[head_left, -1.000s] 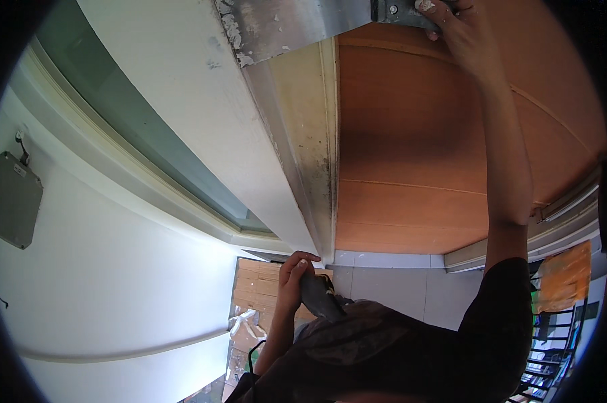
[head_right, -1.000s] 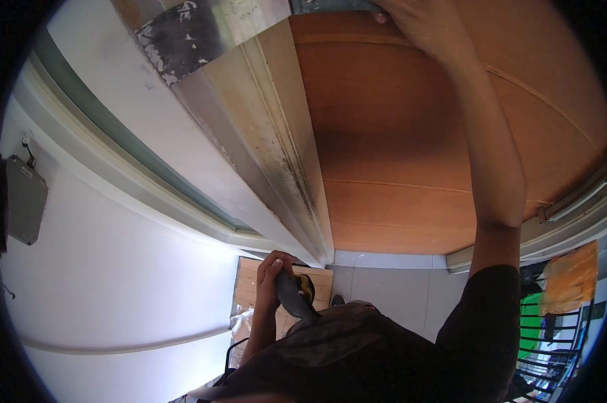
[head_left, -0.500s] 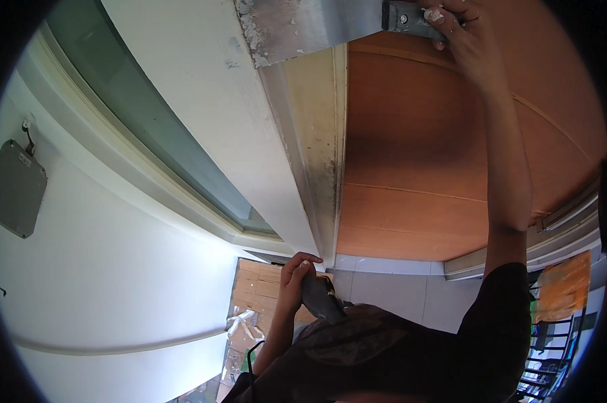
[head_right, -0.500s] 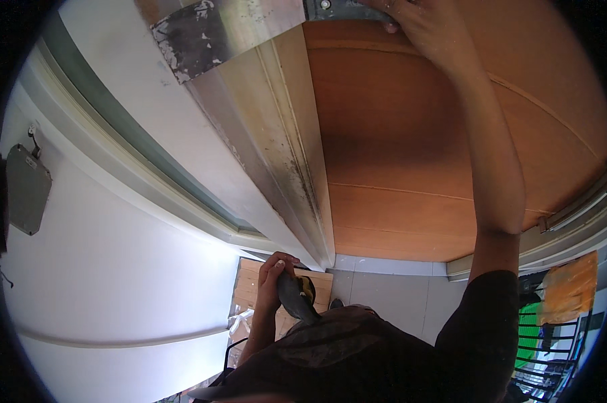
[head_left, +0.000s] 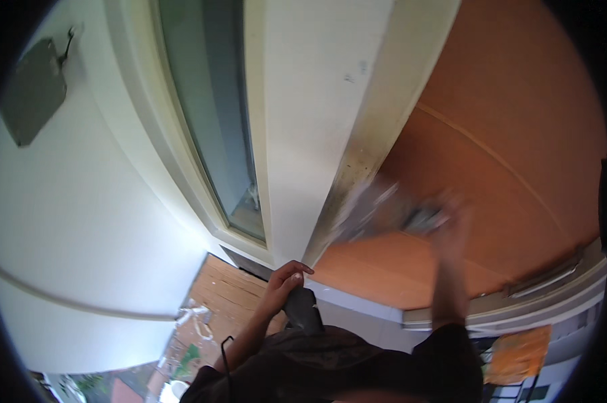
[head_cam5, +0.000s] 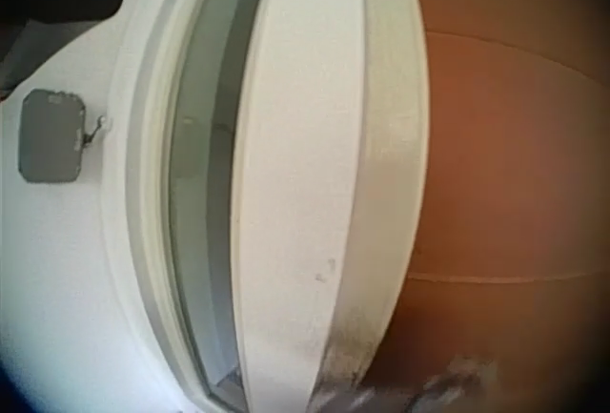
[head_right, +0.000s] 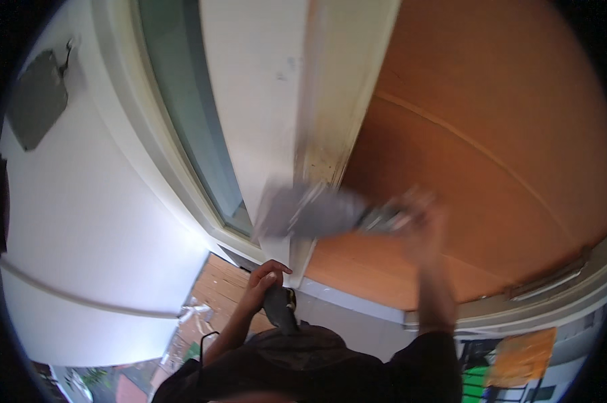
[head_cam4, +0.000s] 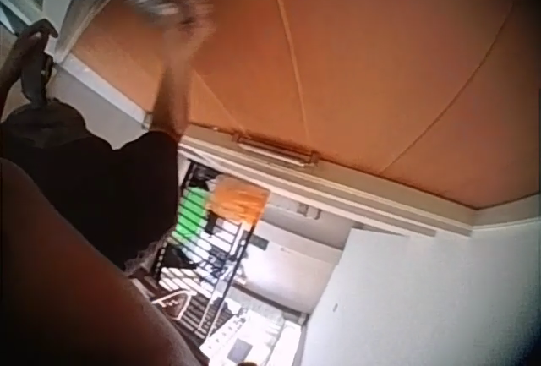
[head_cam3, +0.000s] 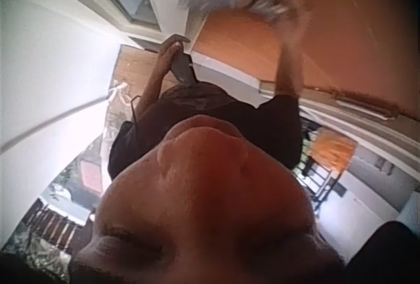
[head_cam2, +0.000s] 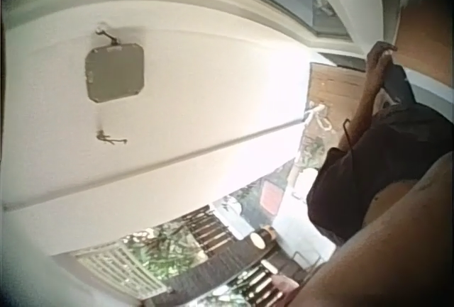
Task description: The person is preparing and painting a wall or door frame using a scraper and a brush.
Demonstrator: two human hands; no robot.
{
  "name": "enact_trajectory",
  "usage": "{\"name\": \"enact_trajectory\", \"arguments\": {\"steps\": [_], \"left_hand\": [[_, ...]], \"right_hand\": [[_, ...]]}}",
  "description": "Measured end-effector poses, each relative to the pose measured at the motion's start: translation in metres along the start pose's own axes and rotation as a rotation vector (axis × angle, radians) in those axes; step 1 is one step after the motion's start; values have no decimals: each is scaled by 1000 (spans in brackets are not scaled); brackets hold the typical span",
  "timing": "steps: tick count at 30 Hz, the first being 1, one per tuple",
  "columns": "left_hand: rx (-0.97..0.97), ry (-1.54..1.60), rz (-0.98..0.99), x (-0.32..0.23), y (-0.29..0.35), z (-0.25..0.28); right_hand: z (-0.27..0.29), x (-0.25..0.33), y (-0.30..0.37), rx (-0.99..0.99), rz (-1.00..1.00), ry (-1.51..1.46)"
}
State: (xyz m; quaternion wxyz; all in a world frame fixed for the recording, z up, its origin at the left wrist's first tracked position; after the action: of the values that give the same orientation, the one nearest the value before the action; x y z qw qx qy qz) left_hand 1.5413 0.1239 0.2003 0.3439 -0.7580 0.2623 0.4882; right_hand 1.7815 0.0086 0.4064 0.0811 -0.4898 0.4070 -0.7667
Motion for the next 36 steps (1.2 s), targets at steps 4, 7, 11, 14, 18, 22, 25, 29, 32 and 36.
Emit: {"name": "enact_trajectory", "arguments": {"steps": [4, 7, 11, 14, 18, 22, 25, 29, 32, 36], "left_hand": [[118, -53, -30, 23, 19, 9], [-87, 72, -43, 0, 16, 1], [-278, 177, 286, 36, 43, 30], [-406, 228, 150, 21, 55, 47], [-668, 378, 190, 32, 99, 76], [-796, 857, 174, 44, 143, 97], [-878, 1054, 166, 46, 178, 121], [-1106, 892, 103, 33, 262, 160], [-1181, 929, 60, 17, 337, 174], [-1332, 976, -116, -4, 431, 187]], "right_hand": [[-133, -72, 112, 271, -702, -31], [-185, -88, 152, 258, -722, -46], [-207, -91, 163, 318, -824, -76], [-208, -100, 172, 299, -922, -86], [-223, -101, 197, 336, -929, -67], [-257, -96, 234, 409, -928, -50], [-284, -83, 263, 451, -927, -197], [-336, -46, 293, 673, -1007, -80], [-390, -7, 315, 864, -937, -123], [-445, 33, 352, 1147, -986, -208]]}}
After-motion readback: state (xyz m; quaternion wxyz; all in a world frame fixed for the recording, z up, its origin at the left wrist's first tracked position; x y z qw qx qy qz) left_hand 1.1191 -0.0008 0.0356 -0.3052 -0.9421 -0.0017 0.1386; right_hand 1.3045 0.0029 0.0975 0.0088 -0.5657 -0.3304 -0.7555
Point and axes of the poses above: each hand's wrist, its own y-axis away from the middle knuckle, its own z-axis out of the back of the hand, x = y × z, the point moved 8 cm from there along -y, towards the middle knuckle, and after that the axes turned 6 degrees about -z, right-handed, at the moved point
